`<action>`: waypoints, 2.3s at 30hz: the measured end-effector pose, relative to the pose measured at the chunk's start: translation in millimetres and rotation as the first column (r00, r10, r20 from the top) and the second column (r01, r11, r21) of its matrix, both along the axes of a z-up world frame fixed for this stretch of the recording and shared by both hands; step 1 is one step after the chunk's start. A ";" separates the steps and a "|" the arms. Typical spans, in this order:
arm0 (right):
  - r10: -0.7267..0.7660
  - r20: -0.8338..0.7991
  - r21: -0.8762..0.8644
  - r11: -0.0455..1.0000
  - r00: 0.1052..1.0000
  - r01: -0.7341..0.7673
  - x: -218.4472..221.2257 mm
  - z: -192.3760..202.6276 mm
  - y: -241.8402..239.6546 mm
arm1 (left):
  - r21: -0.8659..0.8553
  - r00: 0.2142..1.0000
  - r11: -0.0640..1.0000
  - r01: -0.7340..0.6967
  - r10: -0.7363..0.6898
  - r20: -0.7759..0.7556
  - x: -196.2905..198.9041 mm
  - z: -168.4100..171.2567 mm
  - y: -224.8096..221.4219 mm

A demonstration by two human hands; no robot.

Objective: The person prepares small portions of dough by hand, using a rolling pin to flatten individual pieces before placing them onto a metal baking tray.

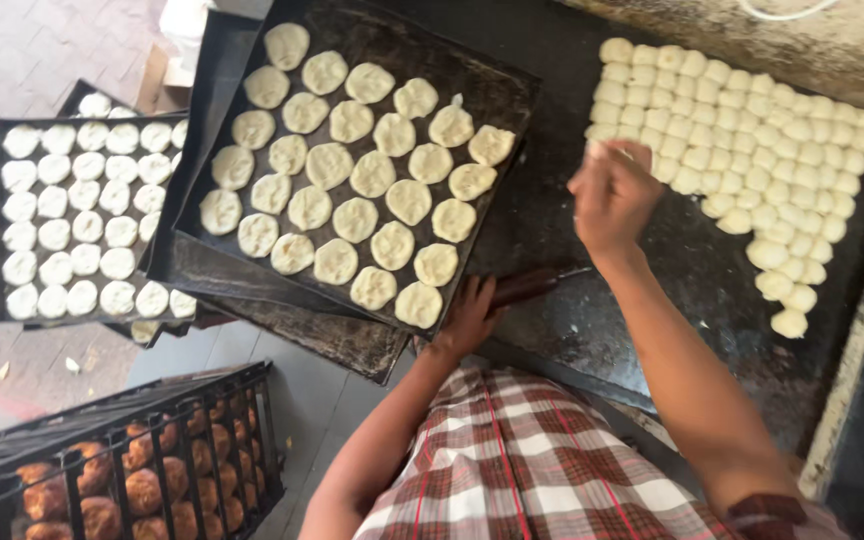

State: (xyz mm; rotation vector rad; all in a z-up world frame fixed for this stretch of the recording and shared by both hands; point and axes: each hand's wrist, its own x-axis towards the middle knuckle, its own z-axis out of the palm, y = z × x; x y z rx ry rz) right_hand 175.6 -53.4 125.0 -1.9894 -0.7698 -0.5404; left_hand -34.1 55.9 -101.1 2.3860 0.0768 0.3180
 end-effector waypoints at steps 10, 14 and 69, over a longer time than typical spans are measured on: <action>-0.372 -0.130 -0.360 0.881 0.919 0.306 -68.8 -86.0 -227.0 | 0.186 0.979 0.982 -0.001 0.039 -0.202 9.6 51.6 0.1; -0.542 0.131 -0.601 0.622 0.830 0.502 -27.9 -96.1 -316.0 | 0.346 0.968 0.937 -0.053 0.132 -0.211 14.8 75.2 -8.8; 0.062 -0.389 -0.147 0.981 0.919 -0.128 -87.2 -120.7 -175.9 | 0.334 0.997 0.943 0.012 -0.035 0.063 7.8 95.7 -35.9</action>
